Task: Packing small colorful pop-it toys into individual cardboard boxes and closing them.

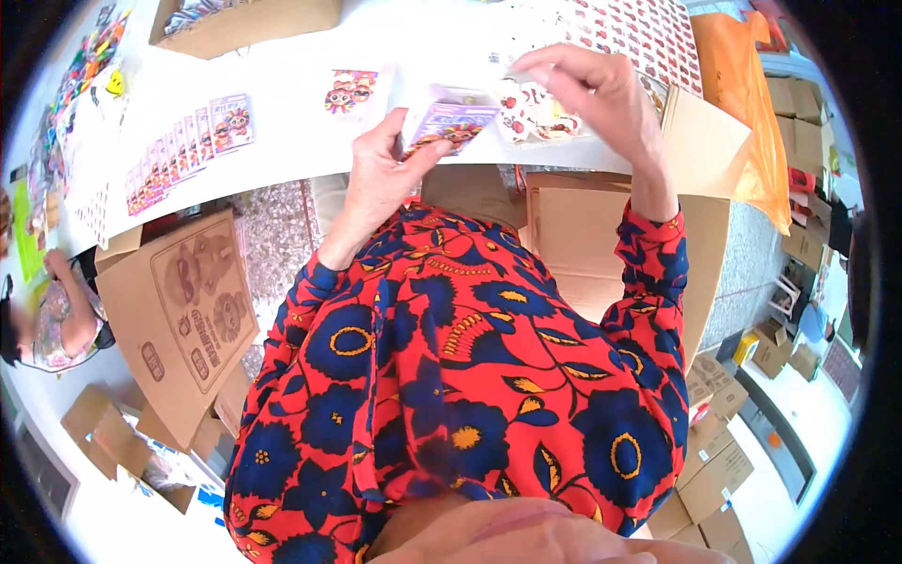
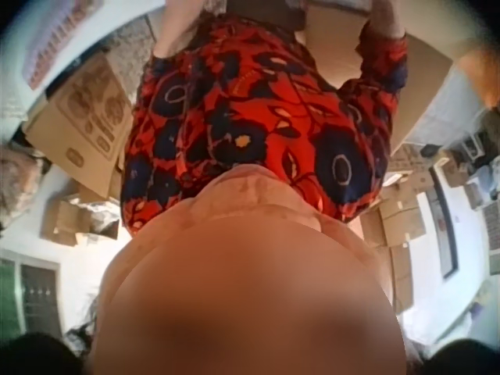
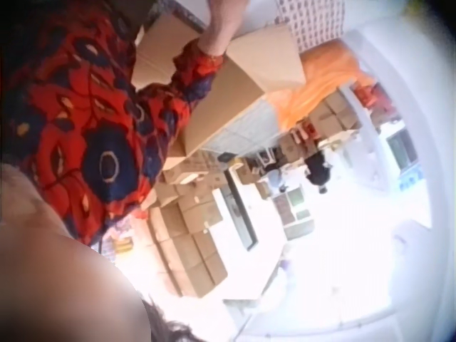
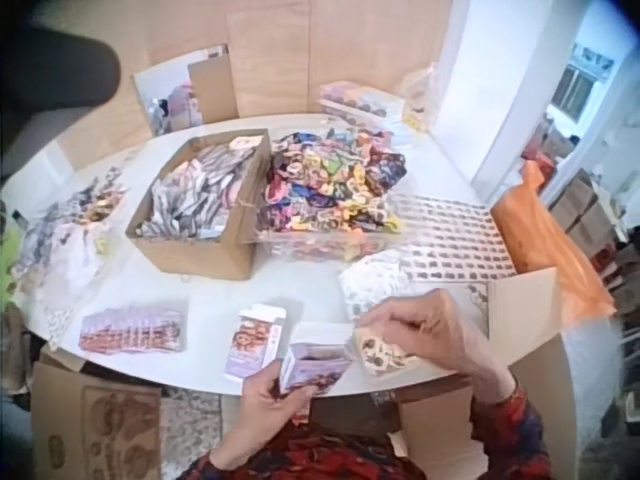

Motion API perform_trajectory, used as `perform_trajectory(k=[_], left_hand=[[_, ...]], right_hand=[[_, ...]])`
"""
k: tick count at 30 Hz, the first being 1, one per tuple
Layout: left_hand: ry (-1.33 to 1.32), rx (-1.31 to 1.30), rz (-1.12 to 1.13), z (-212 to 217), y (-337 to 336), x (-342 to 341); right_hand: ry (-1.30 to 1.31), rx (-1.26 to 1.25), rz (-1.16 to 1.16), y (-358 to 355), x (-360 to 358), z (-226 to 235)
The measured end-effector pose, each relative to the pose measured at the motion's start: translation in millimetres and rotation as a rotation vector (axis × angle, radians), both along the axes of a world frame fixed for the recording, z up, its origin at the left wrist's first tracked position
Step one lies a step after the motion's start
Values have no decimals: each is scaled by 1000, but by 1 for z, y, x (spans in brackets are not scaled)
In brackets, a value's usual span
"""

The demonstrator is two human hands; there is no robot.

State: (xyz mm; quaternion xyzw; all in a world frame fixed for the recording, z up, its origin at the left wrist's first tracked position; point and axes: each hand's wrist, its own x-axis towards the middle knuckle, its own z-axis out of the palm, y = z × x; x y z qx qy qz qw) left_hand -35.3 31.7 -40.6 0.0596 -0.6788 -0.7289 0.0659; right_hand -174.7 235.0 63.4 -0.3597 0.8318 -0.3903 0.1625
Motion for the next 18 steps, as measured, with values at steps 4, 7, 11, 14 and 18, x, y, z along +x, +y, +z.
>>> perform_trajectory(k=[4, 7, 11, 14, 18], left_hand=[[8, 111, 9, 3, -1, -3], [8, 131, 4, -1, 1, -2], [-17, 75, -8, -4, 1, 0], [-27, 91, -5, -4, 3, 0], [-33, 81, -4, -2, 1, 1]], right_hand=[[212, 255, -124, 31, -24, -50], [412, 465, -47, 49, -27, -95], [317, 504, -29, 43, -20, -112], [305, 430, -69, 31, -16, -124], [344, 365, -80, 24, -11, -131]])
